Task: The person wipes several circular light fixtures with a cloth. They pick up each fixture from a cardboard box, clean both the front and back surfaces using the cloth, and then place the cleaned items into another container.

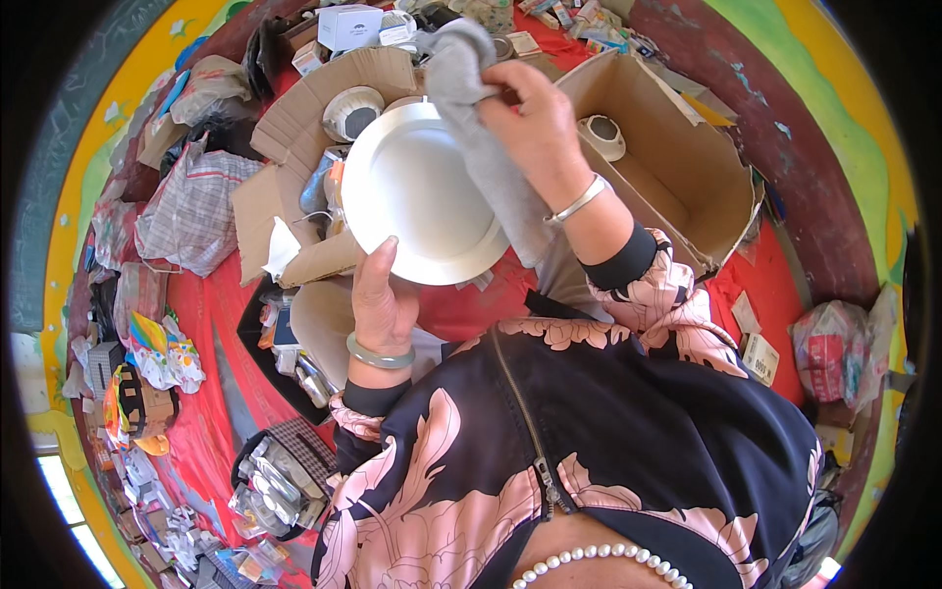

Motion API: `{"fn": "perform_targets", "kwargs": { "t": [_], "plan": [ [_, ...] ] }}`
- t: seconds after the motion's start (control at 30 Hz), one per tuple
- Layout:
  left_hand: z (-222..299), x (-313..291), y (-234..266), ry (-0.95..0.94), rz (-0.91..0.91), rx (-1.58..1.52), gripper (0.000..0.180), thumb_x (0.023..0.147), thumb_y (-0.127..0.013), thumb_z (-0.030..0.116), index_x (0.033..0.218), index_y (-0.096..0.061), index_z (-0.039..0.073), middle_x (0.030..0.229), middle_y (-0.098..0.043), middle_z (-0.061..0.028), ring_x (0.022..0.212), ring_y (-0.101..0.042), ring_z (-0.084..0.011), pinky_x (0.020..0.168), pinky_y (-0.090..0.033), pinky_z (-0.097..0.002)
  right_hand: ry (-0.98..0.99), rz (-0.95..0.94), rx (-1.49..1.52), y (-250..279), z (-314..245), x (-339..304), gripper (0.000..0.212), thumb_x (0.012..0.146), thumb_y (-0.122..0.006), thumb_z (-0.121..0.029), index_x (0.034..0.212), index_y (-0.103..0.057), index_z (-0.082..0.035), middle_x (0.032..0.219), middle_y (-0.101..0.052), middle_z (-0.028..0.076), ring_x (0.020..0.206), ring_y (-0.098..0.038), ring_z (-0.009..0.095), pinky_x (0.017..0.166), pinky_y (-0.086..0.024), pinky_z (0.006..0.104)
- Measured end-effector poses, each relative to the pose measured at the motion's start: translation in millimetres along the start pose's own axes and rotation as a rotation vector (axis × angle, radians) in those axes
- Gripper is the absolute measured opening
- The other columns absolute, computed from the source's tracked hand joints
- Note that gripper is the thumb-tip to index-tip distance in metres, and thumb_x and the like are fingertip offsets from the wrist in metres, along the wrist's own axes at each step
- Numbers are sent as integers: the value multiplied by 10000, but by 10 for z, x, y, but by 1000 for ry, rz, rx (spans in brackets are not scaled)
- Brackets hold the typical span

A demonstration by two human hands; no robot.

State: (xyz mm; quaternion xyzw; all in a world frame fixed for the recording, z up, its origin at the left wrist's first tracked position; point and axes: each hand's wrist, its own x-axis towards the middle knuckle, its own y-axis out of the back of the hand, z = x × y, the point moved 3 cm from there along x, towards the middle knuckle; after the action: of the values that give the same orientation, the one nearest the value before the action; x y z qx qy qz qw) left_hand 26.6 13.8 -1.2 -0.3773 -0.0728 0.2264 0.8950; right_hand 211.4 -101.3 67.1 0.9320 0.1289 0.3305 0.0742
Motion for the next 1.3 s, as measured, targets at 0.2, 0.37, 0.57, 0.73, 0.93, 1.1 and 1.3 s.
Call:
{"fn": "perform_targets", "kwargs": {
  "t": [0.2,0.37,0.57,0.73,0.93,1.1,1.3],
  "plan": [
    [23,12,-75,-43,-51,145,577,827,-622,210,1321,-392,22,1282,-490,-89,1188,-467,-240,1010,-366,-405,183,-123,-61,-343,-223,-272,175,724,-613,-66,889,-667,-39,893,-637,138,860,-594,328,764,-481,385],
    [-37,-41,-31,-45,-21,74,602,835,-613,259,1335,-371,28,1288,-483,-83,1199,-457,-234,1028,-345,-401,313,-213,123,-412,-458,-433,187,700,-633,-53,880,-678,-32,893,-643,125,863,-591,329,775,-479,385],
    [29,-2,97,-44,-78,32,693,827,-642,351,1367,-330,48,1334,-426,-78,1218,-430,-243,1030,-348,-416,119,-619,130,-322,-482,-426,218,732,-618,-12,940,-682,-28,930,-643,106,866,-615,215,791,-486,317],
    [21,-21,88,5,-54,18,712,826,-646,389,1375,-324,68,1336,-433,-70,1221,-437,-252,1004,-377,-442,-55,-408,329,-325,-496,-136,230,769,-594,-24,993,-644,-23,890,-639,45,830,-593,108,755,-481,264],
    [19,-24,-12,-45,-85,5,809,790,-681,443,1388,-287,64,1371,-385,-68,1254,-405,-238,1044,-342,-417,367,-494,214,-555,-652,-412,221,702,-566,8,892,-669,-41,862,-631,108,773,-621,277,694,-495,332],
    [22,0,78,-79,-115,51,876,733,-708,506,1391,-288,109,1392,-374,-47,1279,-380,-226,1033,-351,-416,269,-682,232,-550,-660,-416,178,696,-548,-17,811,-683,-30,781,-650,109,699,-631,275,671,-495,325],
    [-98,-39,154,-83,-155,-59,750,722,-757,256,1333,-372,55,1322,-447,-54,1226,-437,-223,1020,-372,-397,-82,-1072,21,-470,-751,-210,201,626,-546,-57,768,-686,-25,642,-638,110,619,-611,195,617,-480,299]
  ]
}}
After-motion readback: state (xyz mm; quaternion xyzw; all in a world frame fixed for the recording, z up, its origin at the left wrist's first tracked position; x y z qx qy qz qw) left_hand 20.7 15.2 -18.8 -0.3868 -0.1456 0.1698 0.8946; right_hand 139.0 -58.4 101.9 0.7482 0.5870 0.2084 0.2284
